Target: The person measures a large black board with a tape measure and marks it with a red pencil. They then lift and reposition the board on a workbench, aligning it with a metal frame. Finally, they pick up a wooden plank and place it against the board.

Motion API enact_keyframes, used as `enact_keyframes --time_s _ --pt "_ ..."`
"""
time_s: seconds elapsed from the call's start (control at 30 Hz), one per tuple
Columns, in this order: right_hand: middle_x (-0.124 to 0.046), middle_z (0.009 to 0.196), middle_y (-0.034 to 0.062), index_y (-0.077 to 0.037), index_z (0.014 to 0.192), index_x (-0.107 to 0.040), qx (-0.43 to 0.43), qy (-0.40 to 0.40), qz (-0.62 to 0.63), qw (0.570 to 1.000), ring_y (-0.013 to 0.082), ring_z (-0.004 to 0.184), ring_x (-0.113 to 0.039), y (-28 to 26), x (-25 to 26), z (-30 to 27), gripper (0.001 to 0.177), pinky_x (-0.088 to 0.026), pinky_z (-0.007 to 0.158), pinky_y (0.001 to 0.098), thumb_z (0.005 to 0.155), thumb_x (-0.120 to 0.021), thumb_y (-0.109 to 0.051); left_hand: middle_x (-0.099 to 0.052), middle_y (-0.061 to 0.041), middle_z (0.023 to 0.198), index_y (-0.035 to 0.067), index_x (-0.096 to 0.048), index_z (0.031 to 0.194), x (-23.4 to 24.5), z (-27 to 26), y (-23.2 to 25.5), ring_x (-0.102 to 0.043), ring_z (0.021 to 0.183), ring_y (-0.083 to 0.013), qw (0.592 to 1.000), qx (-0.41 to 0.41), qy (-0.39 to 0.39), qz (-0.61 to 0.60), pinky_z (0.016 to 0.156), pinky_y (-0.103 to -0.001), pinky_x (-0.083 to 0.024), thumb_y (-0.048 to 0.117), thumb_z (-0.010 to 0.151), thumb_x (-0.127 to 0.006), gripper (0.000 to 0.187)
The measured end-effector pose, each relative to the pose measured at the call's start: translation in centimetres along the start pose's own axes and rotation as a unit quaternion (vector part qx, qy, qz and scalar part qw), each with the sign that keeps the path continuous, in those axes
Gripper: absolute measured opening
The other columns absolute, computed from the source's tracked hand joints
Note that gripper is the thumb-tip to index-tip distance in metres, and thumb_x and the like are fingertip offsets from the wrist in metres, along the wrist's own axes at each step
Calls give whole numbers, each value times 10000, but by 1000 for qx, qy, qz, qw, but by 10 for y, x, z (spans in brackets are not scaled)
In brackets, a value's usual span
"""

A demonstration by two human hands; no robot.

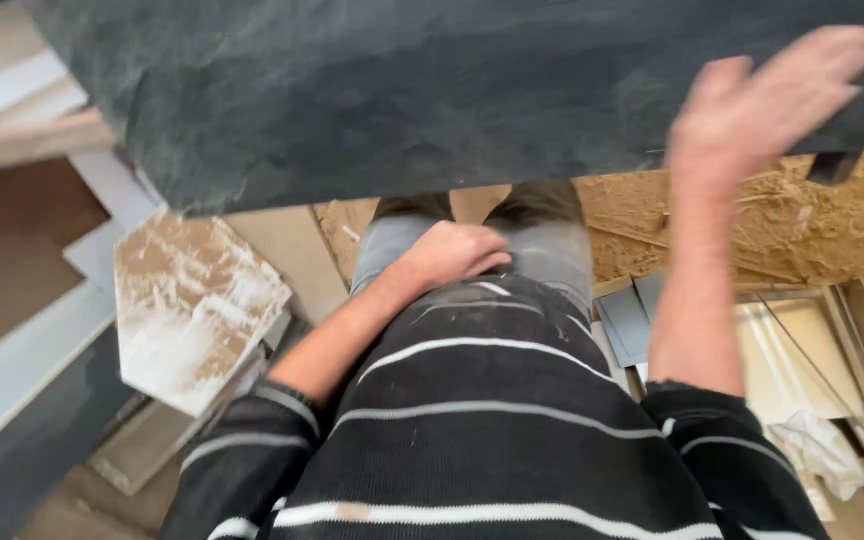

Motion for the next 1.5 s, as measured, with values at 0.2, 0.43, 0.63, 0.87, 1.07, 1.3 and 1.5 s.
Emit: enact_keyframes --time_s 0.2,0.43,0.63,0.87,1.07,1.3,1.5 --pt "-422 1563 295 64 1472 -532 328 -10 89 940 444 1489 -347 -129 -13 -109 691 -255 1234 611 996 -651 -423 -759 -81 1007 94 -747 1046 67 -2 19 -730 884 -272 975 -3 223 -2 759 -399 -590 290 970 -728 210" --pt "-699 1117 177 -34 1076 -682 443 -182 282 831 345 1033 -680 -116 -10 -185 266 -544 914 448 884 -682 -219 -755 -88 1077 67 -733 1008 119 53 39 -718 962 -265 942 -81 308 105 826 -371 -579 178 943 -788 141" --pt "-755 996 177 -36 1117 -729 180 -173 382 890 336 903 -742 -4 -11 -159 225 -586 794 432 963 -663 -185 -764 -69 1071 76 -739 989 97 123 68 -730 969 -254 957 -103 253 94 832 -376 -586 174 934 -797 126" --pt "-751 1136 186 -48 1225 -716 -77 -106 419 898 323 1018 -751 132 -5 -120 300 -596 849 385 969 -690 -204 -579 -184 1458 -20 -605 1392 48 245 115 -478 1415 -394 942 -83 242 216 1187 -520 -382 361 903 -811 653" --pt "-741 1174 194 -43 1256 -701 -111 -122 424 891 323 1076 -740 221 -11 -127 342 -580 890 391 979 -676 -242 -353 -212 1634 -58 -360 1567 7 361 154 -257 1541 -380 938 -68 168 295 1249 -567 -165 722 903 -588 1049" --pt "-740 1149 187 -72 1308 -672 -227 -136 396 879 324 1050 -734 275 -34 -153 391 -563 894 404 979 -647 -282 -291 -175 1700 -40 -311 1633 -19 456 201 -183 1588 -336 915 -163 110 352 1292 -542 -84 841 976 -369 1101" --pt "-737 1152 173 -90 1313 -672 -144 -181 369 900 353 1046 -714 314 -89 -177 394 -556 881 424 986 -634 -305 -224 -143 1727 3 -235 1653 -32 506 242 -125 1603 -308 927 -143 55 343 1304 -536 -54 834 950 -381 1098"
Point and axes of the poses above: each hand's wrist, its own z-axis towards the middle knuckle, its own x-axis out of the back of the hand, y = z × x, the point moved 4 cm from there along z, towards the middle knuckle
